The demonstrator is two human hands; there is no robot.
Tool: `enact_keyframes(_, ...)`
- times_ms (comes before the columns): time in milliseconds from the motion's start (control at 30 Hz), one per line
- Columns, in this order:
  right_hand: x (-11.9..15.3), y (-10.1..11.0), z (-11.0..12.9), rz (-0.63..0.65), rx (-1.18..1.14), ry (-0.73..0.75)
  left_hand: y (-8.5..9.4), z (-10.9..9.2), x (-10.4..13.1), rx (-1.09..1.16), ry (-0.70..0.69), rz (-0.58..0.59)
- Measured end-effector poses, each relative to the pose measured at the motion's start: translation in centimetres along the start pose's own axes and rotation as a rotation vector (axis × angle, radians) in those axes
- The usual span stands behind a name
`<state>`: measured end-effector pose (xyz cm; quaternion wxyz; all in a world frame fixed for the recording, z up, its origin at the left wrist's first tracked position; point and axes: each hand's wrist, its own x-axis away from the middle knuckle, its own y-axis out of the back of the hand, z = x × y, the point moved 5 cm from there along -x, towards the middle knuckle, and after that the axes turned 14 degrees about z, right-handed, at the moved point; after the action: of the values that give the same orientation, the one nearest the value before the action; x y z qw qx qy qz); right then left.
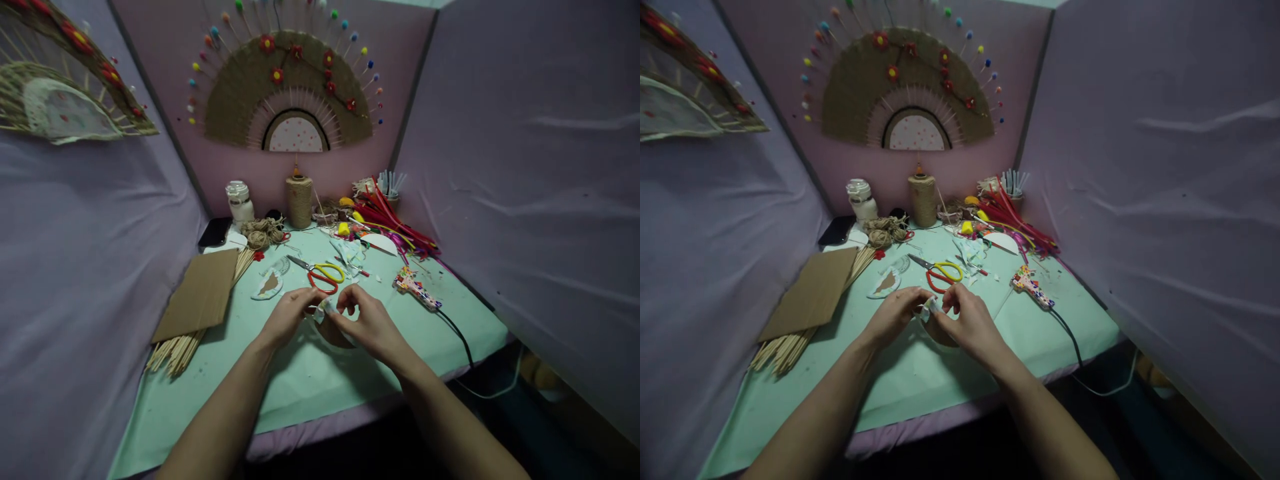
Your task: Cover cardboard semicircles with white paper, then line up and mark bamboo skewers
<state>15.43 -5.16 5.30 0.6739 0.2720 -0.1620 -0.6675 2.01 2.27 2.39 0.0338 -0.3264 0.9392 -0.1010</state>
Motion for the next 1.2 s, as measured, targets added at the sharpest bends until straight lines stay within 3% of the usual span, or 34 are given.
enact_keyframes(133, 0.0, -0.2, -0.3, -0.018, -0.013, -0.006, -0.1, -0.1, 0.1, -0.066, -0.017, -0.008)
enact_keyframes(233, 0.2, -0.1, -0.5, -0.037, 0.015, -0.015, -0.1, -0.1, 0.2, -0.005, -0.027, 0.067)
enact_keyframes(333, 0.4, -0.1, 0.0, -0.033, 0.058, -0.012, 0.0, -0.2, 0.2, 0.084, -0.053, 0.063)
enact_keyframes(433, 0.5, -0.1, 0.4, -0.028, 0.067, 0.01, 0.0, -0.1, 0.1, 0.022, -0.019, 0.048)
enact_keyframes(500, 0.5, 0.1, 0.3, -0.05, 0.051, 0.006, -0.3, -0.1, 0.2, -0.031, 0.013, 0.105)
enact_keyframes(600, 0.3, 0.3, -0.5, -0.067, -0.086, -0.029, -0.4, -0.4, 0.3, 0.023, -0.033, 0.18)
enact_keyframes(733, -0.3, -0.2, -1.5, 0.011, -0.435, -0.033, -0.1, -0.1, 0.4, -0.026, -0.012, 0.154)
enact_keyframes(833, -1.3, 0.4, -2.1, -0.005, -0.528, -0.029, 0.9, 0.2, 0.5, 0.025, 0.059, 0.058)
enact_keyframes(900, -2.4, 1.7, -2.4, -0.093, -0.417, -0.028, 2.2, -0.4, 0.8, 0.14, 0.032, -0.065)
enact_keyframes(967, -4.3, 2.8, -2.5, -0.115, -0.089, -0.079, 3.5, -1.3, 1.4, 0.254, 0.001, -0.129)
enact_keyframes(1033, -6.9, 2.2, -3.0, 0.079, 0.335, -0.197, 4.5, -2.1, 1.9, 0.339, -0.028, -0.144)
enact_keyframes(1100, -9.4, 0.9, -3.7, 0.233, 0.474, -0.259, 5.2, -2.5, 2.3, 0.393, -0.057, -0.139)
enact_keyframes(1200, -12.5, -1.3, -4.9, 0.361, 0.561, -0.337, 5.8, -2.7, 2.7, 0.427, -0.076, -0.125)
